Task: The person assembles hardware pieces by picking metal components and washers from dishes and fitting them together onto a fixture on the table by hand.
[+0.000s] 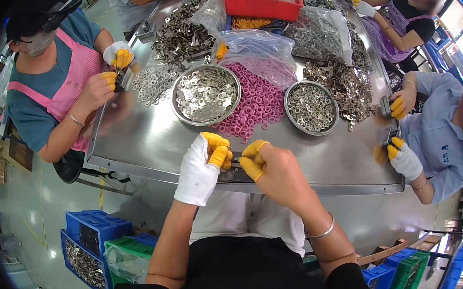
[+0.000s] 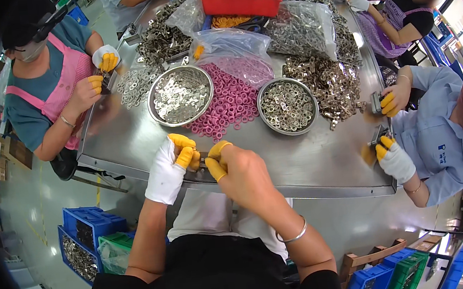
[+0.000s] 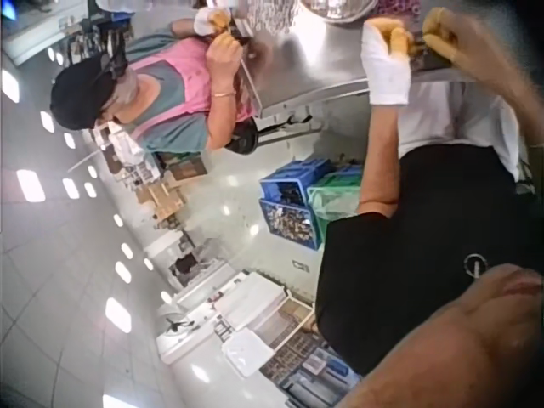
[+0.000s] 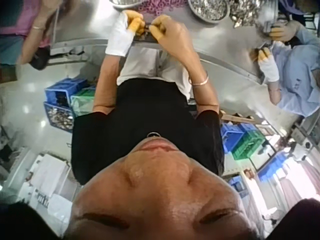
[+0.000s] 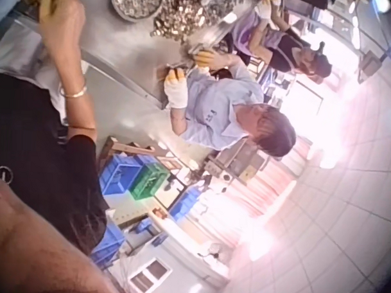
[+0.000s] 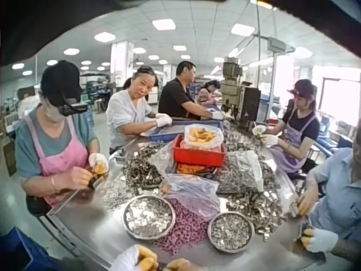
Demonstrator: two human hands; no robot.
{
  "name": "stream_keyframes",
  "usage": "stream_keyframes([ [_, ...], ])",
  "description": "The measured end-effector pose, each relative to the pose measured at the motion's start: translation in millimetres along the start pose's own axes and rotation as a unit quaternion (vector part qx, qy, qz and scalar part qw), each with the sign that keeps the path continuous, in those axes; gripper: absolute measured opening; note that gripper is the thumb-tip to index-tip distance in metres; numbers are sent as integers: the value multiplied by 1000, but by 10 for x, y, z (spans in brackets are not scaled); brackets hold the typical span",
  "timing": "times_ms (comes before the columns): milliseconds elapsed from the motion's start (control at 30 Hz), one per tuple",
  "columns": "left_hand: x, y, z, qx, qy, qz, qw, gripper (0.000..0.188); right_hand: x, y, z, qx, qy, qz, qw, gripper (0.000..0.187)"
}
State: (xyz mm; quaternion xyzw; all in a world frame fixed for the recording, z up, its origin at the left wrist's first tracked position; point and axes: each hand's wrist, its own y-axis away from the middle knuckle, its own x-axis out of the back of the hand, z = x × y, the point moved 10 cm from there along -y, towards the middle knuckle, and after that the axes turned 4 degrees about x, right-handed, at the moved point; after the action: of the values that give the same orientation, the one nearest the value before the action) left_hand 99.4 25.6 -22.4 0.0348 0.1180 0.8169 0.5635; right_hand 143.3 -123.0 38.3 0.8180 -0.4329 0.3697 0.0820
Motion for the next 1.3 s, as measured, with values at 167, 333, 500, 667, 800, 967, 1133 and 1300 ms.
stream_keyframes([
  [167, -16, 65, -12, -18, -49, -18, 998, 17, 15, -67, 335, -96, -170, -57, 979, 15],
  [333, 1, 41, 70, -30, 1, 14, 999, 15, 228, -55, 270, 88, 207, 157, 962, 18],
  [500, -9, 111, 120, 48, -45, -8, 998, 19, 195, 199, 453, -11, 117, 136, 984, 21],
  [667, -400, 6, 371, -146, -358, -77, 919, 24, 149, 117, 546, -60, 56, 83, 993, 21],
  [800, -518, 19, 370, -132, -420, -101, 892, 25, -15, 183, 283, 21, -284, 62, 957, 20],
  [967, -307, -63, 75, 31, 27, -95, 995, 25, -120, 129, 319, -83, -244, 31, 966, 23],
  [1133, 268, 175, 808, -256, -144, 44, 955, 31, 45, 165, 62, 42, -99, 36, 994, 24],
  [1300, 1203, 255, 851, -233, -484, 373, 756, 18, -23, 106, 58, 22, -85, -7, 996, 27],
])
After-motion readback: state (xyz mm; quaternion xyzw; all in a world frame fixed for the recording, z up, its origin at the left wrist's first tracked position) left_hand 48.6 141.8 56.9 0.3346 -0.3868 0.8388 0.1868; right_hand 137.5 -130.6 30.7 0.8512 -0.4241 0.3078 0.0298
